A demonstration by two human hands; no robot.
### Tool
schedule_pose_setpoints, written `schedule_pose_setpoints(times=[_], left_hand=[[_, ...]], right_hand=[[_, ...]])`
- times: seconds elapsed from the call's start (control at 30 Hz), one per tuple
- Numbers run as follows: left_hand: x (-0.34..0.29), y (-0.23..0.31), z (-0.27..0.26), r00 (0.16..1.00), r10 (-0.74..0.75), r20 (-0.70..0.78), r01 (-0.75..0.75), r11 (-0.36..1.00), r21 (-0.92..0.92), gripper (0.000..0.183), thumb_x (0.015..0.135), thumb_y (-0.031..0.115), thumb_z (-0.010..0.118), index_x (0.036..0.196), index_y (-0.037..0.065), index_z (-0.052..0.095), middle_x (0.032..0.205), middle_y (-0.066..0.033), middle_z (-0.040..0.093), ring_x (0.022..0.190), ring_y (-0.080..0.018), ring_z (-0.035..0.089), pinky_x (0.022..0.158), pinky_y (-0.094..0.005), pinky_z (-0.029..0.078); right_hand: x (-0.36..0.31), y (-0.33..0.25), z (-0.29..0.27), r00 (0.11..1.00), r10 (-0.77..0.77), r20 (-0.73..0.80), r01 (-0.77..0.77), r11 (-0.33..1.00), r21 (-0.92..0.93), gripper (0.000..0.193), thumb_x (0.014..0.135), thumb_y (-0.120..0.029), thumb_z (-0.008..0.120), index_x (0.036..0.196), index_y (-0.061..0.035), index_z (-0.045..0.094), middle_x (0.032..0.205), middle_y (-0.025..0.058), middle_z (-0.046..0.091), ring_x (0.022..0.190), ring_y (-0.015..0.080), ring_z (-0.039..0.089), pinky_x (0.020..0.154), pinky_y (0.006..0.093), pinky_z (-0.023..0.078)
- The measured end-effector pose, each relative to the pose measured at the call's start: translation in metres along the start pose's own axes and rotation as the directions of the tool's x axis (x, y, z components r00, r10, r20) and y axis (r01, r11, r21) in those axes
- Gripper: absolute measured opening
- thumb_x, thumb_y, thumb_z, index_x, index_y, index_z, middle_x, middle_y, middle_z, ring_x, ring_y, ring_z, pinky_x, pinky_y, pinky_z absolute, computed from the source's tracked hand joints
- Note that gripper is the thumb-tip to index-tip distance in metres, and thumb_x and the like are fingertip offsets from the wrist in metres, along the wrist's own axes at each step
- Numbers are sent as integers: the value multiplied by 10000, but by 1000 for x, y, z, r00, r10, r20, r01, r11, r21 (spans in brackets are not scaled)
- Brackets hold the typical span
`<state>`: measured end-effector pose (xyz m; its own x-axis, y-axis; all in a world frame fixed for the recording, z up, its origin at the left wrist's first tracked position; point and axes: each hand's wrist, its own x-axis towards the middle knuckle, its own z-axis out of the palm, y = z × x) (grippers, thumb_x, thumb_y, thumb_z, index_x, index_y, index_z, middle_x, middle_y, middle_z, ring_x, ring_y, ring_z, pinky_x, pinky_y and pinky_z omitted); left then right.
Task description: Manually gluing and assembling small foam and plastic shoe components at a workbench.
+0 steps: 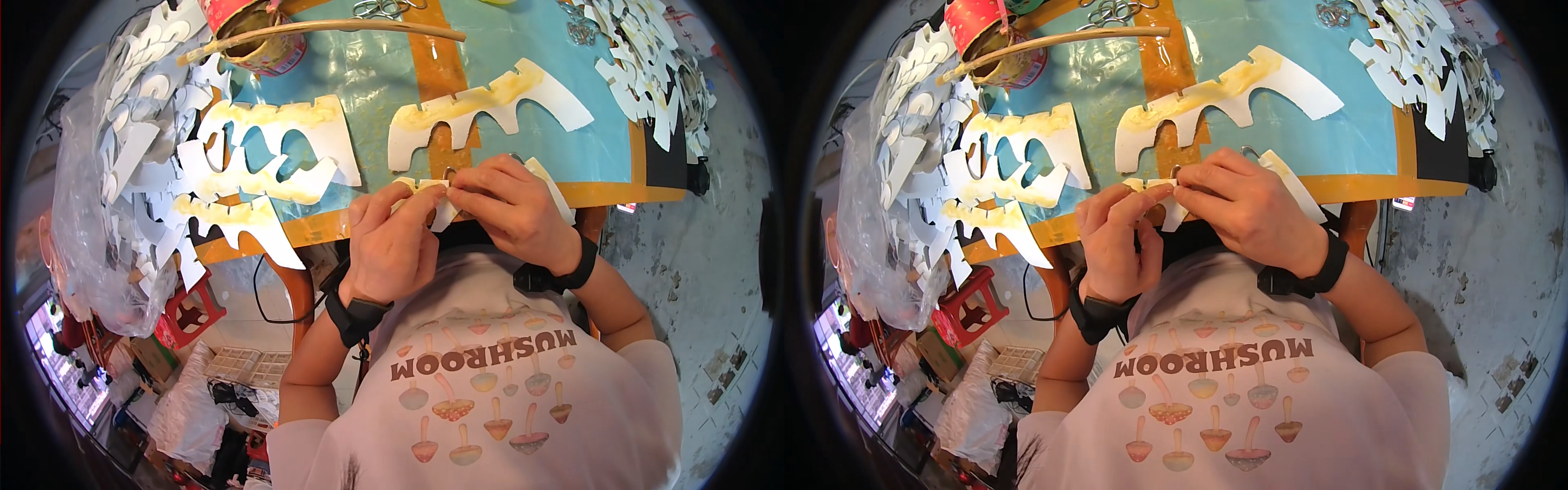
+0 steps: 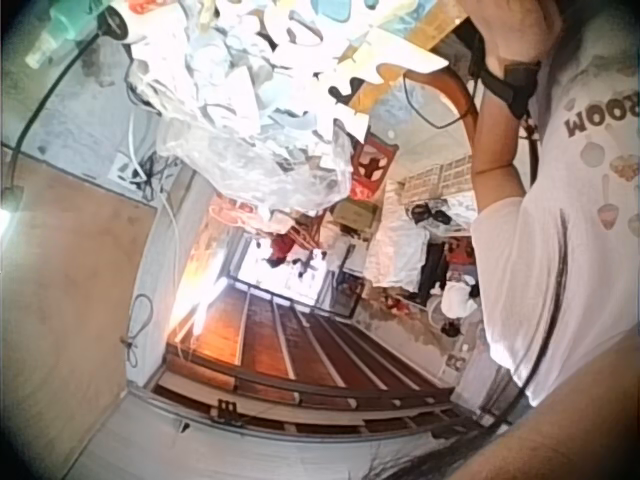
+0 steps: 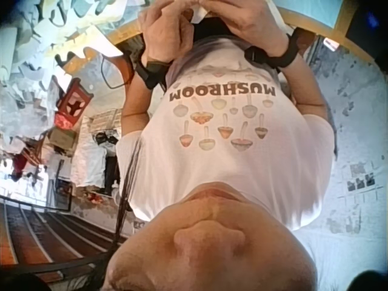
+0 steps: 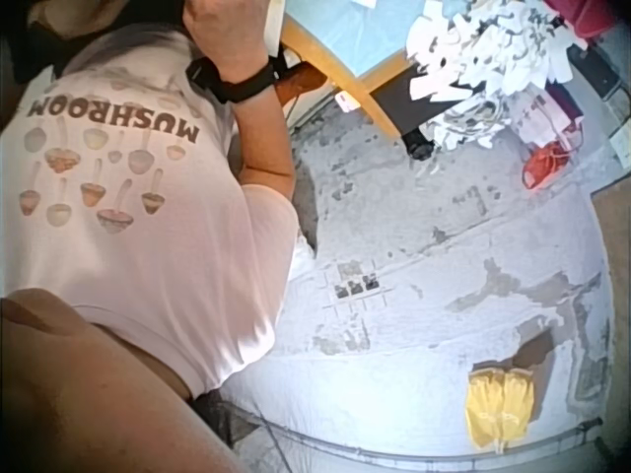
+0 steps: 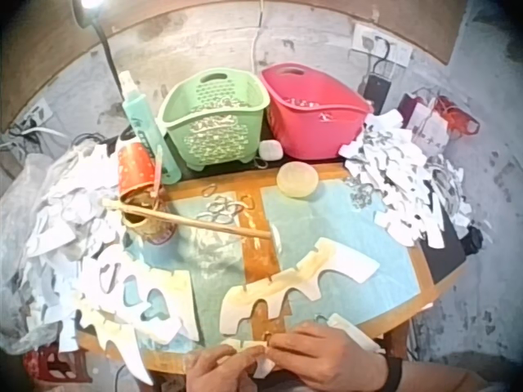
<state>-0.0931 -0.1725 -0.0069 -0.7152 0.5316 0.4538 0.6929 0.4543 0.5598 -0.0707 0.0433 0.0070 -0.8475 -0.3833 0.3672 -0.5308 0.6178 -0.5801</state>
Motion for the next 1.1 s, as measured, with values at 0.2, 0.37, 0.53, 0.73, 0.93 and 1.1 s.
schedule_pose_setpoints(times=[0.2,0.37,0.53,0.73,0.93,1.1], left_hand=[[-2,-1,1,993,78,-83,-78,997,4,561,695,-98,573,1225,59,670,971,-64,651,974,-246,561,861,-370,371],[-4,-3,2,1000,-8,10,9,996,-84,584,698,-86,569,1260,52,647,949,-36,652,999,-243,567,876,-368,352],[-2,-4,2,1000,-10,16,10,999,-46,569,717,-82,574,1272,38,604,968,-17,683,1006,-243,599,895,-376,335],[-2,-8,4,999,41,17,-41,999,-15,545,737,-90,583,1268,29,557,1046,-16,713,993,-228,640,876,-367,345],[6,-5,1,998,31,49,-34,998,47,479,739,-76,636,1205,27,600,1032,-23,729,963,-225,657,848,-351,351],[12,2,6,998,-39,-44,40,999,22,392,765,10,751,1140,49,646,921,0,724,945,-216,660,838,-354,347]], right_hand=[[-1,0,1,1000,4,1,-4,1000,1,296,743,4,718,1039,10,716,1083,104,679,933,285,633,783,355,556],[0,0,0,1000,-7,8,7,1000,0,280,741,-1,726,1020,5,705,1096,103,674,934,286,634,773,356,554],[-3,5,3,995,90,-38,-83,985,151,268,764,35,732,1026,4,689,1047,115,676,880,287,655,743,358,551],[7,-1,-10,943,324,76,-328,868,373,219,826,92,653,1027,10,678,988,117,661,823,242,666,700,315,547],[18,-2,-18,958,269,98,-286,900,328,206,823,87,679,1018,21,676,1039,121,621,866,250,656,743,342,551],[19,0,-10,991,83,101,-92,991,94,168,822,3,706,983,5,659,1102,137,624,926,306,648,769,378,549]])
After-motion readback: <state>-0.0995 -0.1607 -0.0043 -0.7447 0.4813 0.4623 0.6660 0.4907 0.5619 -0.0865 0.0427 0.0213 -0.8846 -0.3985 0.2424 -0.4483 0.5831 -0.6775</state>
